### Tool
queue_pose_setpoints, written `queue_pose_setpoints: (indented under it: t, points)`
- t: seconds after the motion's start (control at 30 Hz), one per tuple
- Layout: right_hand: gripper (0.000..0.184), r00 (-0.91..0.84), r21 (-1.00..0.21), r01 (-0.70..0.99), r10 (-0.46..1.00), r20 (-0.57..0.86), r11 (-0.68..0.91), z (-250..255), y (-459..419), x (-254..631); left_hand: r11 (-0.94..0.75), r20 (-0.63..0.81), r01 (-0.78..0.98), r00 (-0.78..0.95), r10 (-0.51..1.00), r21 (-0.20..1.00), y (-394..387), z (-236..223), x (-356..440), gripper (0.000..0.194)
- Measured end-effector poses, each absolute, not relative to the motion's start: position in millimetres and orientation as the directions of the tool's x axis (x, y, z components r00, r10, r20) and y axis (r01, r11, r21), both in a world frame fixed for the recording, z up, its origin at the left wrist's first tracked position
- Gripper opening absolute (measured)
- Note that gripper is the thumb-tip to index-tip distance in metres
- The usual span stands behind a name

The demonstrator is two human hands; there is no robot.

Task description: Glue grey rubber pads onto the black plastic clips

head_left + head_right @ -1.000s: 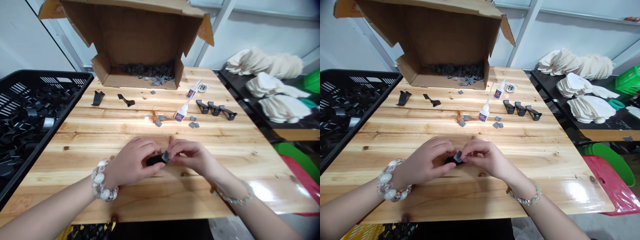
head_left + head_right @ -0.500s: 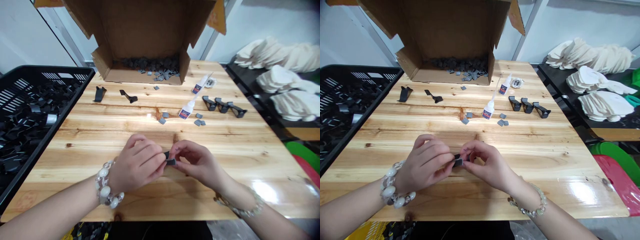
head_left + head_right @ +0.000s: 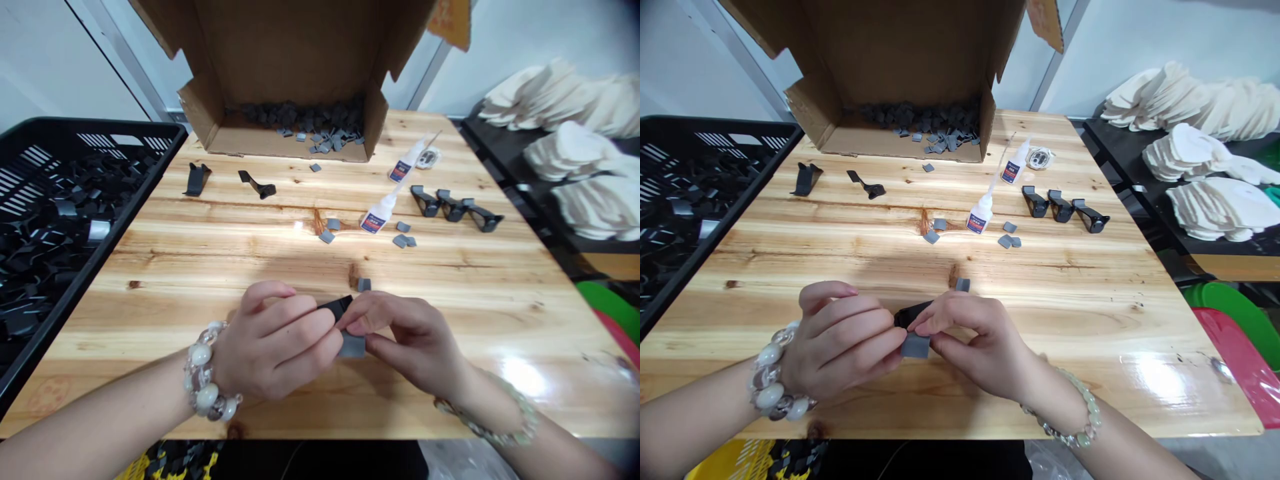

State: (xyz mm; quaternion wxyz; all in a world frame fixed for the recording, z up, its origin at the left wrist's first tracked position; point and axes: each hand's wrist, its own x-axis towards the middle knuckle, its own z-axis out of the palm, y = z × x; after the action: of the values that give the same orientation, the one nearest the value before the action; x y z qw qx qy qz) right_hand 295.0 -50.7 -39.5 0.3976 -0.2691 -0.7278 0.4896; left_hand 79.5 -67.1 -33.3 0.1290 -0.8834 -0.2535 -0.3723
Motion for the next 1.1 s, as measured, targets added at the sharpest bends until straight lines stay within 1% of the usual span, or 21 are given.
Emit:
queue_pose_setpoints:
  t: [0.1, 0.2, 0.37, 0.5, 0.57, 0.7, 0.9, 1.0, 1.1]
  points:
    - [0.02, -0.545, -0.912, 0.001, 0.765, 0.343, 0.409, -40.3, -49.5, 295.0, -0.839, 0.722, 0.544, 0.587, 0.365, -0.018, -67.6, -33.1, 80.8, 0.005]
    - [0.022, -0.551, -0.872, -0.005, 0.726, 0.411, 0.49, -41.0, -49.0, 295.9, -0.833, 0.717, 0.553, 0.581, 0.385, -0.001, -67.6, -32.6, 82.0, 0.001]
    - [0.028, -0.566, -0.746, 0.034, 0.628, 0.534, 0.665, -39.1, -48.3, 298.3, -0.812, 0.707, 0.581, 0.547, 0.449, 0.066, -66.2, -36.0, 83.3, 0.01]
    - [0.022, -0.547, -0.68, 0.019, 0.577, 0.607, 0.733, -36.8, -46.8, 298.0, -0.842, 0.741, 0.54, 0.564, 0.364, 0.002, -67.6, -37.0, 83.7, 0.003]
    - [0.02, -0.535, -0.655, 0.005, 0.555, 0.637, 0.756, -35.8, -47.1, 297.6, -0.844, 0.754, 0.535, 0.569, 0.328, -0.037, -69.5, -35.6, 83.8, 0.011]
    - [0.018, -0.522, -0.625, 0.024, 0.543, 0.658, 0.78, -34.4, -50.7, 297.9, -0.837, 0.759, 0.543, 0.576, 0.304, -0.076, -72.6, -31.3, 83.5, 0.017]
    - [0.019, -0.524, -0.612, 0.042, 0.539, 0.66, 0.79, -33.9, -53.3, 298.3, -0.848, 0.742, 0.523, 0.602, 0.296, -0.086, -72.3, -26.7, 80.5, 0.019]
    - [0.019, -0.523, -0.631, 0.055, 0.561, 0.642, 0.774, -34.2, -53.5, 296.7, -0.857, 0.721, 0.505, 0.63, 0.287, -0.1, -70.5, -27.2, 80.7, 0.024]
    - [0.017, -0.525, -0.675, 0.091, 0.611, 0.593, 0.733, -36.6, -54.2, 294.6, -0.847, 0.716, 0.518, 0.636, 0.287, -0.12, -69.7, -30.1, 83.1, 0.022]
